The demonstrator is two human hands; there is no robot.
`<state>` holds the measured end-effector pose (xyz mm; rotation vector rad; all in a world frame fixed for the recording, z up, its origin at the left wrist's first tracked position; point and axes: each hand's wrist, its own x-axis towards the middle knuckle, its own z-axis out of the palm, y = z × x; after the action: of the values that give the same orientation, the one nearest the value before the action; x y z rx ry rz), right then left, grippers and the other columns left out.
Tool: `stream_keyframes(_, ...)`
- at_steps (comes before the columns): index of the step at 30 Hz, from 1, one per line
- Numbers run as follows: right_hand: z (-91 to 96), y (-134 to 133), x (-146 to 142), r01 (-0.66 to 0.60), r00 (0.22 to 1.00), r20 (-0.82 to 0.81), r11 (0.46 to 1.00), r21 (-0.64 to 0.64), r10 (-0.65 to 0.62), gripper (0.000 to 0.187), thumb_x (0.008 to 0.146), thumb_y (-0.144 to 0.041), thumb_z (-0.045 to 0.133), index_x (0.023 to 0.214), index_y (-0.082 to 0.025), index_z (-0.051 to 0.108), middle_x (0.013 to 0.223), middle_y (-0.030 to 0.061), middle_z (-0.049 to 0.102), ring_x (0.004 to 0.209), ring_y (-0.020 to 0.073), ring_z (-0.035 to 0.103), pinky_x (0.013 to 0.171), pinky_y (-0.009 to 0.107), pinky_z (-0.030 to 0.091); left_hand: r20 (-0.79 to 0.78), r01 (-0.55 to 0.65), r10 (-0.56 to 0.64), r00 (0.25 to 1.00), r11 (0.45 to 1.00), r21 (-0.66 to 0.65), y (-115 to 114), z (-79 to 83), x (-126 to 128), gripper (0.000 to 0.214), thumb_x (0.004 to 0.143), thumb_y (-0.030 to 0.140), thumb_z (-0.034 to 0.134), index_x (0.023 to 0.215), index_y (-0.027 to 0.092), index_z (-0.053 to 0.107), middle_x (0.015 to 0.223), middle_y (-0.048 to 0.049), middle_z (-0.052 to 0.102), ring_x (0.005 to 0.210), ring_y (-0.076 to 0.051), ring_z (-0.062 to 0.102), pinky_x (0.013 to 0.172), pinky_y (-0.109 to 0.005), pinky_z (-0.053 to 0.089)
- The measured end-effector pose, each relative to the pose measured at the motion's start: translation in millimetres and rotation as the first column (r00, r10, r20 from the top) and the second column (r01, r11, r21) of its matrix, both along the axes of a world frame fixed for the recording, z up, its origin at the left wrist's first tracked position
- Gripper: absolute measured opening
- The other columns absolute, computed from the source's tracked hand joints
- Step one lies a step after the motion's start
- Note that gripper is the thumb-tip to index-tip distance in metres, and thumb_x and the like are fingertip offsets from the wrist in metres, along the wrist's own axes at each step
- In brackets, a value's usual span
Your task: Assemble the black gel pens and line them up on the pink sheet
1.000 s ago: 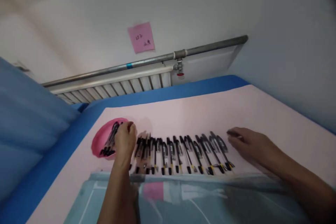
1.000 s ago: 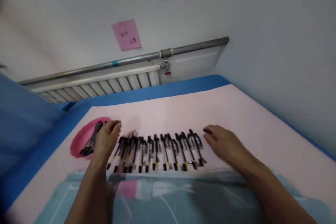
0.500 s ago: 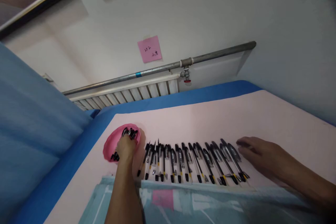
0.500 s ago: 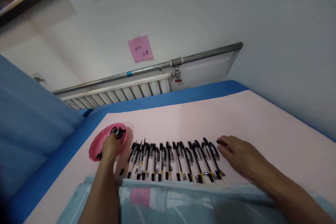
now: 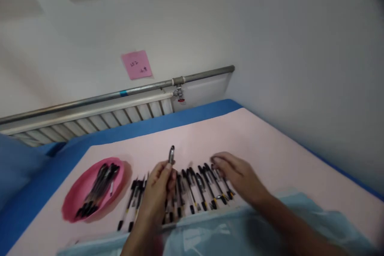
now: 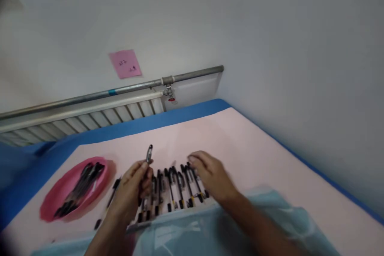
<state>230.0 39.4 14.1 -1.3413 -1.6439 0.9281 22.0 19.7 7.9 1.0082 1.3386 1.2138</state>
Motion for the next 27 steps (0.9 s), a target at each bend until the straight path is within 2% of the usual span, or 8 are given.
stream_keyframes(2, 0.1, -9, -13, -0.074, 0.984, -0.167, 0.992, -0.103, 0.056, 0.029, 0.086, -0.035, 0.034, 0.098, -0.019, 0.055, 0.087, 0.0043, 0.062, 0.079, 0.0153, 0.058, 0.069, 0.026, 0.046, 0.184, 0.161, -0.142, 0.973, 0.983, -0.091, -9, -7.2, 32, 0.028, 0.075, 0.046, 0.054, 0.079, 0.019, 0.048, 0.055, 0.0078, 0.039, 0.040, -0.003, 0.028, 0.037, -0.015, 0.018)
stream_keyframes(6, -2.1, -19, -27, -0.134, 0.948, -0.309, 0.978, -0.158, 0.079, 0.025, 0.086, -0.038, 0.037, 0.085, -0.019, 0.052, 0.074, -0.0003, 0.057, 0.068, 0.0118, 0.054, 0.062, 0.022, 0.043, 0.239, 0.259, -0.226, 0.944, 0.958, -0.120, -23, -12.8, 58, 0.027, 0.074, 0.045, 0.056, 0.084, 0.020, 0.051, 0.051, 0.0082, 0.041, 0.040, -0.004, 0.029, 0.038, -0.015, 0.020)
stream_keyframes(13, -7.1, -21, -29, -0.023, 0.970, -0.244, 0.991, -0.132, -0.010, 0.028, 0.084, -0.037, 0.041, 0.063, -0.019, 0.043, 0.058, -0.0050, 0.041, 0.057, 0.0093, 0.042, 0.056, 0.021, 0.034, 0.160, 0.223, -0.195, 0.968, 0.958, -0.181, -32, -10.5, 60, 0.037, 0.072, 0.044, 0.061, 0.101, 0.020, 0.060, 0.060, 0.0035, 0.052, 0.048, -0.005, 0.040, 0.045, -0.016, 0.029)
stream_keyframes(18, -8.7, -19, -30, -0.016, 0.951, -0.309, 0.997, -0.082, -0.010, 0.027, 0.083, -0.036, 0.042, 0.064, -0.018, 0.047, 0.061, -0.0030, 0.047, 0.061, 0.0103, 0.045, 0.059, 0.022, 0.036, 0.172, 0.203, -0.172, 0.970, 0.962, -0.181, -31, -6.1, 60, 0.043, 0.068, 0.043, 0.064, 0.105, 0.021, 0.061, 0.067, 0.0010, 0.058, 0.051, -0.007, 0.045, 0.048, -0.018, 0.032)
stream_keyframes(21, -9.0, -8, -21, 0.036, 0.848, -0.523, 0.994, -0.103, -0.085, 0.025, 0.082, -0.038, 0.044, 0.071, -0.017, 0.052, 0.069, 0.0009, 0.055, 0.067, 0.0126, 0.052, 0.065, 0.026, 0.042, 0.172, 0.285, -0.254, 0.952, 0.939, -0.190, -28, -7.8, 57, 0.039, 0.069, 0.046, 0.062, 0.097, 0.020, 0.061, 0.057, 0.0048, 0.051, 0.043, -0.005, 0.037, 0.042, -0.017, 0.025)
stream_keyframes(24, -8.2, 5, -8, 0.148, 0.651, -0.733, 0.980, -0.133, -0.197, 0.016, 0.076, -0.032, 0.049, 0.075, -0.016, 0.053, 0.074, 0.0020, 0.057, 0.063, 0.0123, 0.054, 0.062, 0.028, 0.045, 0.142, 0.292, -0.268, 0.953, 0.937, -0.190, -25, -13.5, 54, 0.036, 0.068, 0.050, 0.061, 0.082, 0.018, 0.058, 0.047, 0.0081, 0.040, 0.039, -0.004, 0.029, 0.039, -0.017, 0.019)
stream_keyframes(25, -8.0, 7, -5, 0.148, 0.621, -0.755, 0.978, -0.149, -0.209, 0.012, 0.074, -0.029, 0.050, 0.075, -0.017, 0.052, 0.072, 0.0008, 0.057, 0.057, 0.0106, 0.052, 0.056, 0.025, 0.044, 0.141, 0.273, -0.249, 0.958, 0.944, -0.184, -24, -15.2, 53, 0.036, 0.067, 0.051, 0.061, 0.080, 0.017, 0.056, 0.047, 0.0083, 0.040, 0.039, -0.004, 0.029, 0.039, -0.016, 0.019)
stream_keyframes(27, -8.4, 7, -5, 0.063, 0.666, -0.720, 0.977, -0.203, -0.192, 0.008, 0.070, -0.024, 0.053, 0.073, -0.017, 0.052, 0.062, -0.0029, 0.052, 0.045, 0.0065, 0.043, 0.042, 0.020, 0.036, 0.145, 0.234, -0.210, 0.967, 0.957, -0.173, -23, -17.4, 52, 0.036, 0.067, 0.051, 0.061, 0.078, 0.018, 0.053, 0.048, 0.0084, 0.041, 0.040, -0.004, 0.029, 0.040, -0.016, 0.020)
